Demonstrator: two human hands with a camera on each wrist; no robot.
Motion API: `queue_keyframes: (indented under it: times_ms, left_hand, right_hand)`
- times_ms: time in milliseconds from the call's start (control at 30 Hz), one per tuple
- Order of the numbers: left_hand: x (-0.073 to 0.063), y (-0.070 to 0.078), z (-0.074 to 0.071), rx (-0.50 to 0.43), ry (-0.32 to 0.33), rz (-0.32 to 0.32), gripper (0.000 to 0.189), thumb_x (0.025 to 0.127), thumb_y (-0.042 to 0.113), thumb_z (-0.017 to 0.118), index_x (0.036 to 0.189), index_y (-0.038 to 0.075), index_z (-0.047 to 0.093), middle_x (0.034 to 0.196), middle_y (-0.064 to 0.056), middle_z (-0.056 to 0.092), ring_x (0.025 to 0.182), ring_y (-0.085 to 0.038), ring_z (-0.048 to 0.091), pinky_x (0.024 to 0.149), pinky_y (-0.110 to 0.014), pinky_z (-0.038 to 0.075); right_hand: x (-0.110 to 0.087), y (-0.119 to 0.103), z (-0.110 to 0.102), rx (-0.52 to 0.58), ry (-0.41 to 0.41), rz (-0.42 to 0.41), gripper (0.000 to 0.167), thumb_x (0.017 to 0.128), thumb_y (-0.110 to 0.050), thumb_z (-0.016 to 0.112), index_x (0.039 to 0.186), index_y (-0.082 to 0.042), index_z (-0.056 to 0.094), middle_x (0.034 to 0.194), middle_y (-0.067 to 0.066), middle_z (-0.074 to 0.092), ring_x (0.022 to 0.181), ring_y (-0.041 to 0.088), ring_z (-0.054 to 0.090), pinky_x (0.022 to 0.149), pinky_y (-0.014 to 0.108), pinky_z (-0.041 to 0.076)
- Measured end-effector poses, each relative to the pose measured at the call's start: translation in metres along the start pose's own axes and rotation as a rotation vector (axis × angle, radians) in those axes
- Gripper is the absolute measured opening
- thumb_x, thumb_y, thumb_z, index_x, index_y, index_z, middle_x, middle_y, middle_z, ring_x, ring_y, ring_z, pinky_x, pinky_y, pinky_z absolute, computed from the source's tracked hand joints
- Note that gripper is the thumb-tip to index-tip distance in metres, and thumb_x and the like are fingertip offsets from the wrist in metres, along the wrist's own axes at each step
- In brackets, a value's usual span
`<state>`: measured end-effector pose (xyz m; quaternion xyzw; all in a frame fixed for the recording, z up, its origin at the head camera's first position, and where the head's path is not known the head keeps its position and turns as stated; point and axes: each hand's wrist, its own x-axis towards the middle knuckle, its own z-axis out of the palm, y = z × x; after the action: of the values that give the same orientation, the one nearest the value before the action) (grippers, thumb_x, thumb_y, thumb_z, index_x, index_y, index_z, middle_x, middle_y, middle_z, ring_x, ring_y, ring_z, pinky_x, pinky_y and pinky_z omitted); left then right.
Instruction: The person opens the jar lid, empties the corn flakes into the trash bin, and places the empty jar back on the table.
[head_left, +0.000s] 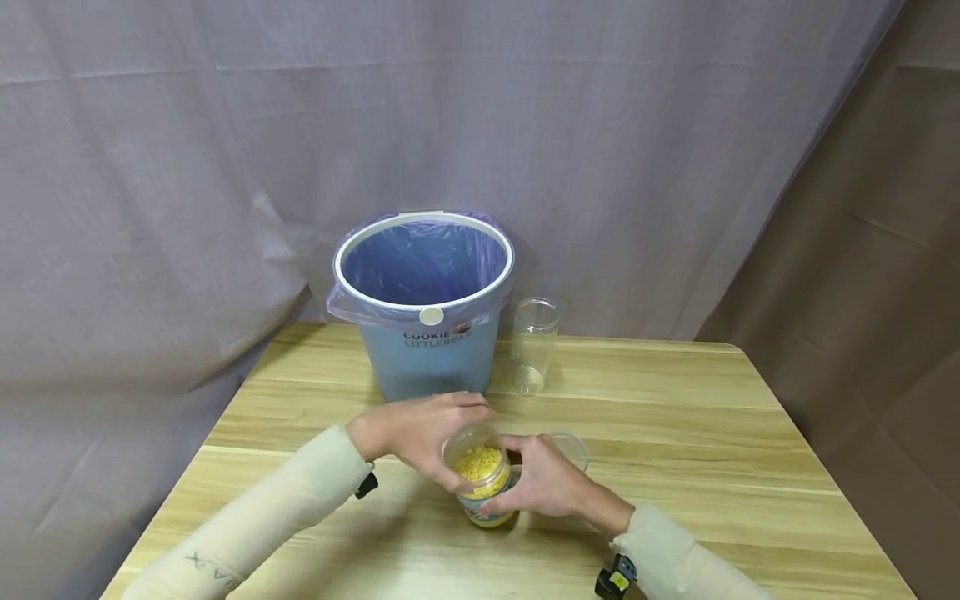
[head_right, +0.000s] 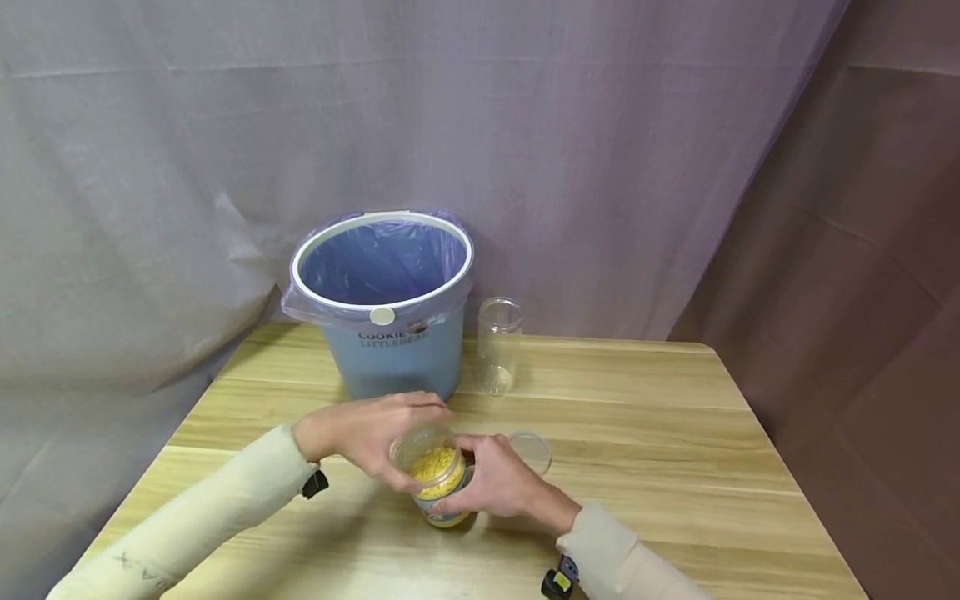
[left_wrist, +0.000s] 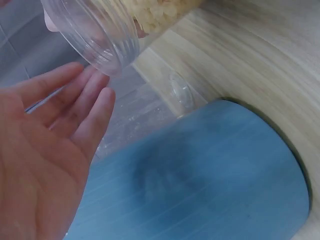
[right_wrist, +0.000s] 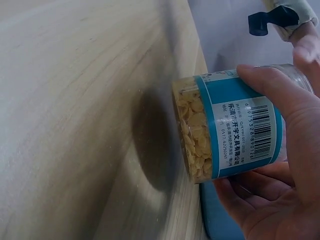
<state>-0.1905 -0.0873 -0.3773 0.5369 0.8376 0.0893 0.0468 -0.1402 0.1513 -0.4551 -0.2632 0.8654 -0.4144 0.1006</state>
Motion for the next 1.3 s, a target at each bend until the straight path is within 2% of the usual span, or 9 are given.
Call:
queue_keyframes:
  times_ms: [67, 200, 333, 567, 700, 800, 900, 1067, 1300]
  left_hand:
    - [0.0, -0.002, 0.0, -0.069, -0.029, 0.056, 0.098, 0.075, 0.052, 0.086, 0.155, 0.008, 0.05, 0.15, -0.008, 0.058, 0.139, -0.023, 0.056, 0.121, -0.038, 0.047]
    - [0.001, -0.005, 0.002, -0.115, -0.023, 0.138, 0.091, 0.072, 0.037, 0.091, 0.15, 0.009, 0.054, 0.144, -0.005, 0.061, 0.133, -0.019, 0.058, 0.121, -0.032, 0.045]
    - [0.003, -0.005, 0.004, -0.092, 0.001, 0.144, 0.083, 0.072, 0.036, 0.091, 0.144, 0.011, 0.06, 0.138, -0.003, 0.065, 0.128, -0.017, 0.06, 0.119, -0.03, 0.046]
    - [0.005, -0.001, 0.002, 0.06, 0.058, 0.036, 0.071, 0.071, 0.063, 0.087, 0.126, 0.019, 0.075, 0.112, 0.003, 0.076, 0.096, -0.008, 0.069, 0.087, -0.023, 0.06]
    - [0.006, 0.002, -0.001, 0.026, 0.104, -0.041, 0.06, 0.07, 0.066, 0.085, 0.098, 0.014, 0.077, 0.084, 0.005, 0.072, 0.067, 0.001, 0.055, 0.06, -0.013, 0.048]
    - [0.004, 0.004, -0.005, 0.005, 0.154, -0.081, 0.059, 0.069, 0.067, 0.086, 0.087, 0.013, 0.071, 0.074, 0.008, 0.062, 0.061, 0.002, 0.045, 0.054, -0.012, 0.039]
    - [0.001, 0.002, -0.01, -0.008, 0.191, -0.082, 0.06, 0.069, 0.066, 0.087, 0.091, 0.012, 0.072, 0.079, 0.008, 0.065, 0.065, -0.001, 0.055, 0.058, -0.014, 0.045]
    - [-0.007, -0.005, -0.018, 0.023, 0.206, -0.078, 0.069, 0.07, 0.062, 0.088, 0.114, 0.009, 0.076, 0.106, -0.001, 0.078, 0.097, -0.018, 0.074, 0.085, -0.029, 0.063]
    - [-0.024, -0.015, -0.014, 0.072, 0.159, -0.145, 0.082, 0.071, 0.057, 0.09, 0.127, 0.0, 0.072, 0.123, -0.011, 0.077, 0.119, -0.035, 0.07, 0.104, -0.047, 0.059]
  right_hand:
    - [0.0, 0.0, -0.001, 0.001, -0.001, 0.007, 0.063, 0.072, -0.047, 0.095, 0.124, -0.021, 0.072, 0.111, -0.014, 0.078, 0.104, 0.005, 0.073, 0.094, 0.022, 0.06]
    - [0.0, 0.0, -0.002, 0.002, 0.0, 0.008, 0.064, 0.072, -0.048, 0.095, 0.125, -0.02, 0.072, 0.11, -0.013, 0.078, 0.103, 0.005, 0.073, 0.094, 0.023, 0.06]
    - [0.0, 0.0, -0.002, -0.001, 0.0, 0.0, 0.064, 0.072, -0.048, 0.095, 0.124, -0.02, 0.072, 0.11, -0.014, 0.078, 0.103, 0.005, 0.073, 0.094, 0.023, 0.06]
    - [0.0, 0.002, -0.002, 0.008, 0.006, 0.009, 0.066, 0.071, -0.049, 0.095, 0.126, -0.02, 0.072, 0.113, -0.013, 0.079, 0.107, 0.007, 0.074, 0.095, 0.023, 0.06]
    - [0.0, 0.0, -0.003, 0.021, 0.014, 0.018, 0.07, 0.072, -0.049, 0.095, 0.13, -0.019, 0.071, 0.113, -0.011, 0.079, 0.107, 0.009, 0.075, 0.094, 0.022, 0.06]
    - [0.0, -0.001, -0.005, 0.025, 0.021, 0.02, 0.071, 0.071, -0.048, 0.095, 0.131, -0.018, 0.071, 0.114, -0.011, 0.079, 0.107, 0.009, 0.075, 0.094, 0.022, 0.06]
    - [-0.001, 0.001, -0.007, 0.018, 0.025, 0.016, 0.075, 0.071, -0.048, 0.096, 0.134, -0.017, 0.07, 0.116, -0.01, 0.078, 0.108, 0.009, 0.075, 0.095, 0.023, 0.06]
    - [-0.004, 0.006, -0.01, 0.026, 0.022, 0.026, 0.084, 0.072, -0.047, 0.096, 0.142, -0.011, 0.065, 0.125, -0.005, 0.077, 0.114, 0.013, 0.074, 0.1, 0.027, 0.06]
    - [-0.012, 0.007, -0.022, 0.002, 0.066, 0.069, 0.092, 0.069, -0.047, 0.098, 0.142, -0.003, 0.064, 0.128, 0.005, 0.076, 0.117, 0.022, 0.074, 0.102, 0.038, 0.061]
